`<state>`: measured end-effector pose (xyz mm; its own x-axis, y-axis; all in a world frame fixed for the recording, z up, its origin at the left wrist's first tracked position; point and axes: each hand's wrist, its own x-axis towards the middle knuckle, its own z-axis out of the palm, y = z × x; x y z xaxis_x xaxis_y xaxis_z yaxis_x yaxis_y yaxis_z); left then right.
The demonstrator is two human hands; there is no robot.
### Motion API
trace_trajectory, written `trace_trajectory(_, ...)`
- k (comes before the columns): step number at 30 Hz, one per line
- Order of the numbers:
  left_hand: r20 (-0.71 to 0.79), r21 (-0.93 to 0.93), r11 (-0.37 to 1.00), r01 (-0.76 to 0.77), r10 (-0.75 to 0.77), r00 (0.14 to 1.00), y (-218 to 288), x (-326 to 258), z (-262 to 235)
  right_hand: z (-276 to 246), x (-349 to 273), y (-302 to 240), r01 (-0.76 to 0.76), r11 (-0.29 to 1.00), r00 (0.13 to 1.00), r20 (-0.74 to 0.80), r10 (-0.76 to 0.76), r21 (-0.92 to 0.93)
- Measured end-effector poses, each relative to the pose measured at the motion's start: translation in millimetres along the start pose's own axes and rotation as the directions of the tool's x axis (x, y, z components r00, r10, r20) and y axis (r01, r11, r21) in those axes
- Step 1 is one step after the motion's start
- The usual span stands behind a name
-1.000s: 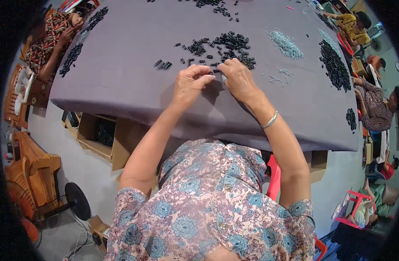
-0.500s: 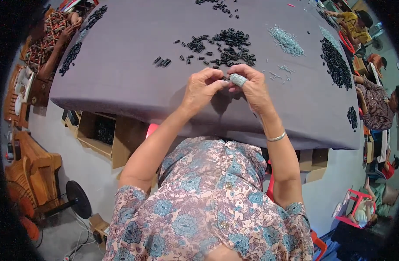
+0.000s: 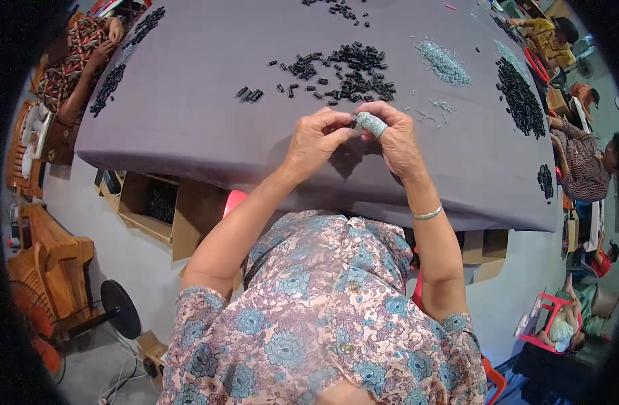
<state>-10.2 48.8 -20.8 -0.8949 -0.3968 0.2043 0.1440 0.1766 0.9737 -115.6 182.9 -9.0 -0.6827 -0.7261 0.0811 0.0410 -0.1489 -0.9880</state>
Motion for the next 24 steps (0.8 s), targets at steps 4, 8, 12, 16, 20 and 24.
trace_trajectory(4,-0.010,0.036,0.999,-0.038,0.038,0.999,-4.1,0.7,1.0,1.2,-0.8,-2.0,0.026,0.995,1.000,0.013,-0.025,-0.097)
trace_trajectory(8,-0.033,0.002,0.999,-0.036,0.036,0.999,-5.0,0.4,1.8,-1.5,-0.5,-3.9,0.036,0.975,0.999,0.047,-0.026,-0.218)
trace_trajectory(12,-0.046,0.034,0.998,-0.045,0.046,0.998,-3.4,0.1,1.5,0.6,-2.3,-9.2,0.031,0.974,0.999,0.032,-0.025,-0.226)
trace_trajectory(16,-0.031,0.062,0.997,-0.037,0.039,0.999,-1.9,-0.2,2.5,-2.8,-2.3,-8.7,0.048,0.966,0.998,0.054,-0.035,-0.254)
trace_trajectory(20,-0.017,-0.063,0.998,0.022,-0.023,1.000,-6.4,-1.5,5.3,-5.1,-2.6,-8.2,0.126,0.917,0.991,0.091,-0.099,-0.377)
trace_trajectory(24,-0.015,-0.045,0.999,-0.019,0.018,1.000,-5.7,-1.6,6.1,-1.7,-4.6,-12.2,0.213,0.875,0.977,0.106,-0.185,-0.435)
